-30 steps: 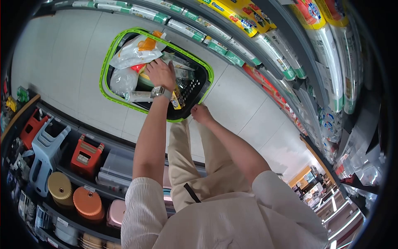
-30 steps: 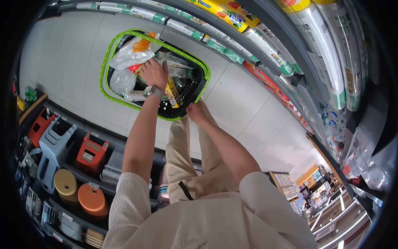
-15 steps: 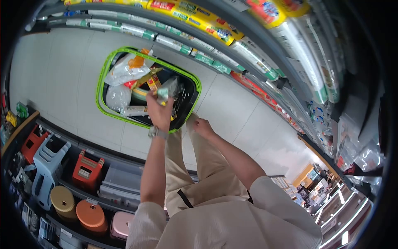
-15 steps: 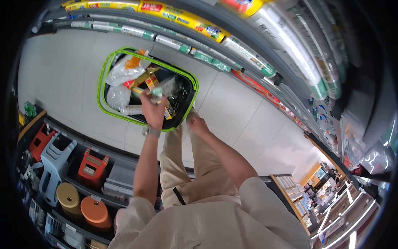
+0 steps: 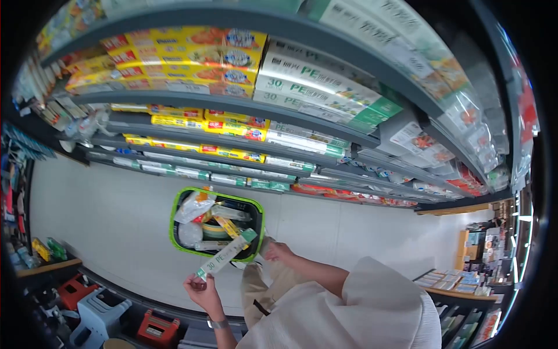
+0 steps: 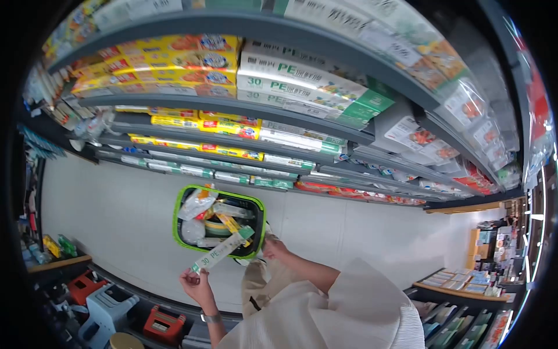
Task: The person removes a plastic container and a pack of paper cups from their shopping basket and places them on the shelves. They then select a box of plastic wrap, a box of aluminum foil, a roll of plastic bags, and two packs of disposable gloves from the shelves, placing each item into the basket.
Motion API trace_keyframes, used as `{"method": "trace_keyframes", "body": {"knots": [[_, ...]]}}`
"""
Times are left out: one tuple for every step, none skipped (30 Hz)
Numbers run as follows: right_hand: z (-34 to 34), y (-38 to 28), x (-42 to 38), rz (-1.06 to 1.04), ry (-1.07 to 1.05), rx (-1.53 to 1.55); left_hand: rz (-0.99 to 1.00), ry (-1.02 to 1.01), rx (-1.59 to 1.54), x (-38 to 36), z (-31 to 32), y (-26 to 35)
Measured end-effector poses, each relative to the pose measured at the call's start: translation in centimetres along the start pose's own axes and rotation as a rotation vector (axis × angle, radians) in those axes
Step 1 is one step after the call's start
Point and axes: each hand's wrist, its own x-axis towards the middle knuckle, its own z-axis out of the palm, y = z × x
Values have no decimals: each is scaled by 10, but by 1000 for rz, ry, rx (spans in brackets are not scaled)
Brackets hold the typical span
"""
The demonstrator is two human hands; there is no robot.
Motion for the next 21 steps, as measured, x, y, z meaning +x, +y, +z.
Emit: {"method": "trace_keyframes", "body": {"knots": [[7,-8,-16,27,28,59,-13,14,-17,-9,-9,19],[14,-14,-31,55,53,118,14,17,-18,-17,-20,28],[22,-32,-51,37,-17,140,-13,0,-122,-21,-27,36],[29,-47,-72,14,-32,143,-47,-23,-218,-26,-36,44],[35,-59,-96,6,-65,251,-42,-23,-221,-32,-45,55],[39,-71,-118,-2,-96,358,-27,-27,-222,-35,-51,65],[43,-82,-136,-10,-103,365,-24,-29,-254,-39,-57,75],[46,-90,-154,-95,-151,358,-24,-32,-282,-45,-65,82],[46,-97,-165,-187,-199,346,-14,-35,-282,-49,-69,86],[46,-97,-169,-195,-204,352,4,-45,-299,-51,-75,89],[46,-96,-168,-257,-223,364,24,-58,-314,-53,-81,94],[46,-99,-170,-322,-239,374,38,-66,-314,-55,-84,101],[50,-108,-195,-338,-240,419,28,-71,-339,-60,-86,108],[50,-111,-199,-348,-241,430,18,-81,-361,-62,-87,115],[51,-111,-203,-409,-200,399,24,-95,-358,-63,-88,121],[51,-107,-207,-463,-158,366,36,-130,-367,-66,-89,126],[48,-103,-202,-501,-146,428,50,-164,-378,-67,-89,130],[45,-105,-210,-507,-144,432,53,-169,-379,-65,-86,133],[43,-107,-223,-560,-105,427,85,-209,-384,-64,-84,134],[42,-110,-233,-616,-67,425,120,-252,-389,-60,-82,136],[39,-109,-240,-662,-42,497,149,-300,-361,-56,-79,139]]}}
